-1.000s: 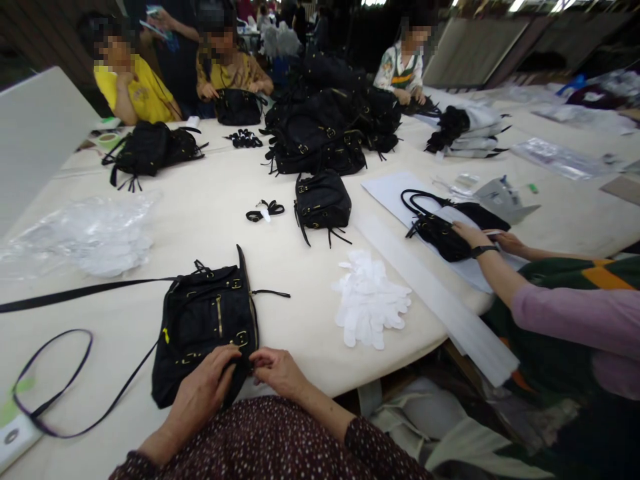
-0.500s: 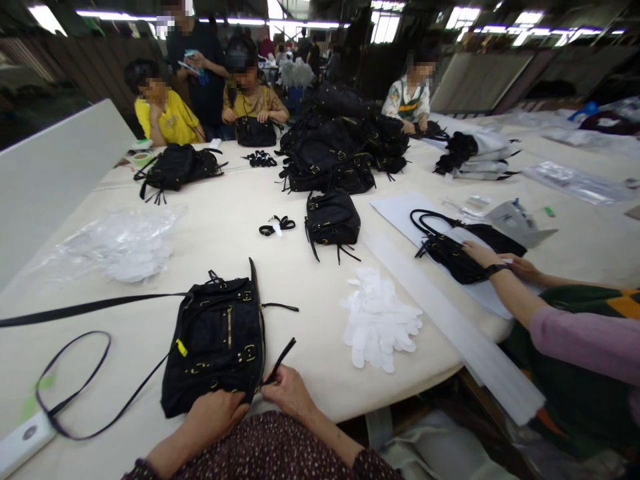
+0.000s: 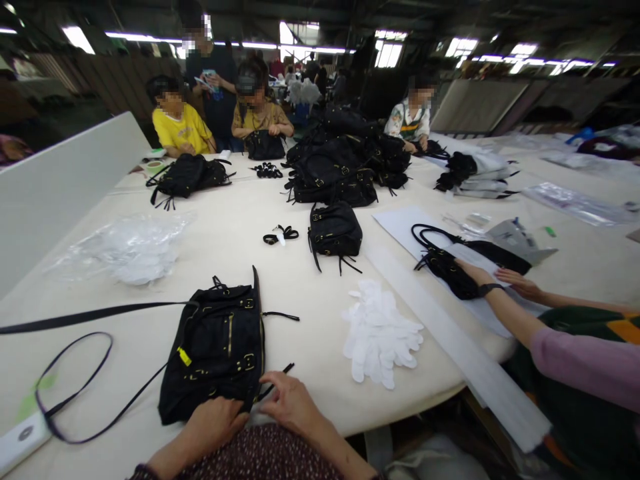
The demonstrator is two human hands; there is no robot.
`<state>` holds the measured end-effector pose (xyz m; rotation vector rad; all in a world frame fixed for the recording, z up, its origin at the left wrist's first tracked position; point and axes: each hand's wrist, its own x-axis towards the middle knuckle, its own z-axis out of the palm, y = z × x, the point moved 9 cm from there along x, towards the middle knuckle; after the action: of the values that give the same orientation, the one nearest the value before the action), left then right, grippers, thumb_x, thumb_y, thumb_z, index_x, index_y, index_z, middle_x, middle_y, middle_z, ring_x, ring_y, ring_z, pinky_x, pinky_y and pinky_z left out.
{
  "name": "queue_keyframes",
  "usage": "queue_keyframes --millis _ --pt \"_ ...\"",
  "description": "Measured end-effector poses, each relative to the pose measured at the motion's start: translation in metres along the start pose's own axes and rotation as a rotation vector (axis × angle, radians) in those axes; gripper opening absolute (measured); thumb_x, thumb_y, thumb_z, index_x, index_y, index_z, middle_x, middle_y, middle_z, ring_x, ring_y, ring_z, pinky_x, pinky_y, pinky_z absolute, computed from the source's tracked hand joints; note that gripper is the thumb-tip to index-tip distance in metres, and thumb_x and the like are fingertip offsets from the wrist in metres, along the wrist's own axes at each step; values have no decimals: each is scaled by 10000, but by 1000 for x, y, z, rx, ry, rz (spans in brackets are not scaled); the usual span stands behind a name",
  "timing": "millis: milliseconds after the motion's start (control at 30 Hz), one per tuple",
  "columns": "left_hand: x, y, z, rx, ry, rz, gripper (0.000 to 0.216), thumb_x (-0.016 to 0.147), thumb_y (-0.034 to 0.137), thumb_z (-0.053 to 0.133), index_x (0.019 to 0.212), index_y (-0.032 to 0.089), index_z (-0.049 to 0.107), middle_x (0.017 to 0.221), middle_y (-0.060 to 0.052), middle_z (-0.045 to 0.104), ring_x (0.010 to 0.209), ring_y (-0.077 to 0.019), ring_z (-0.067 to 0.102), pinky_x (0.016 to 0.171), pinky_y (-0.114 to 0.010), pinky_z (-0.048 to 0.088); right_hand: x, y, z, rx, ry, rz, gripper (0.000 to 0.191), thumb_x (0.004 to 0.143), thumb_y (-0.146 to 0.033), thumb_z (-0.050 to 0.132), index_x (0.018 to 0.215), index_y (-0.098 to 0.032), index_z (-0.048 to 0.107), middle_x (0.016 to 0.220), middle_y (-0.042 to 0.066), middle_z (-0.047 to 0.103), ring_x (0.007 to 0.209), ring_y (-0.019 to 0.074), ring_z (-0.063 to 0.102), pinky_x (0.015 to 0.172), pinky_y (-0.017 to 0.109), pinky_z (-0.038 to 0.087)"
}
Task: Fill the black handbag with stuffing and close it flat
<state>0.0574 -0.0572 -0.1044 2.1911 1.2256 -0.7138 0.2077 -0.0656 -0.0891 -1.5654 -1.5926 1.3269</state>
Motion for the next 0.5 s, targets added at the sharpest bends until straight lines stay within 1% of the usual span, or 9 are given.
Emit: queue_keyframes --millis 67,167,233,300,400,500 --pt "-3 1 -3 -12 11 2 461 919 384 270 1030 180 668 1043 -162 753 1022 -354 695 873 -499 528 4 4 15 -48 -60 45 422 669 -214 676 1084 -293 665 973 -16 754 795 150 666 716 223 460" --pt "-7 -1 -7 -27 23 -8 447 920 376 275 1048 197 664 1039 -145 759 1016 -340 699 866 -481 532 7 9 20 -86 -46 72 312 710 -220 640 1014 -277 681 849 -25 757 751 138 666 657 210 430" --pt "-10 -4 -6 -30 21 -21 446 921 379 277 1067 204 659 1054 -141 757 1028 -332 696 869 -466 531 8 8 19 -112 -40 47 230 729 -246 633 947 -269 700 850 -23 758 755 132 665 647 205 418" --pt "-11 -7 -5 -42 17 -32 445 923 389 279 1073 212 659 1065 -137 755 1038 -322 693 873 -448 527 9 6 20 -141 -65 25 180 745 -278 626 899 -269 719 865 -22 762 763 129 665 646 202 411" --pt "-8 -11 -3 -74 10 -30 435 922 394 285 1050 219 663 1064 -128 756 1044 -314 691 883 -434 520 10 7 25 -179 -116 19 195 761 -310 608 902 -281 739 867 -30 767 751 125 664 625 203 394" --pt "-5 -12 -1 -73 -3 -25 403 913 387 314 1050 227 658 1071 -123 752 1073 -308 679 911 -423 506 11 8 28 -203 -140 17 223 768 -297 577 910 -285 748 857 -34 768 725 126 660 589 207 371"
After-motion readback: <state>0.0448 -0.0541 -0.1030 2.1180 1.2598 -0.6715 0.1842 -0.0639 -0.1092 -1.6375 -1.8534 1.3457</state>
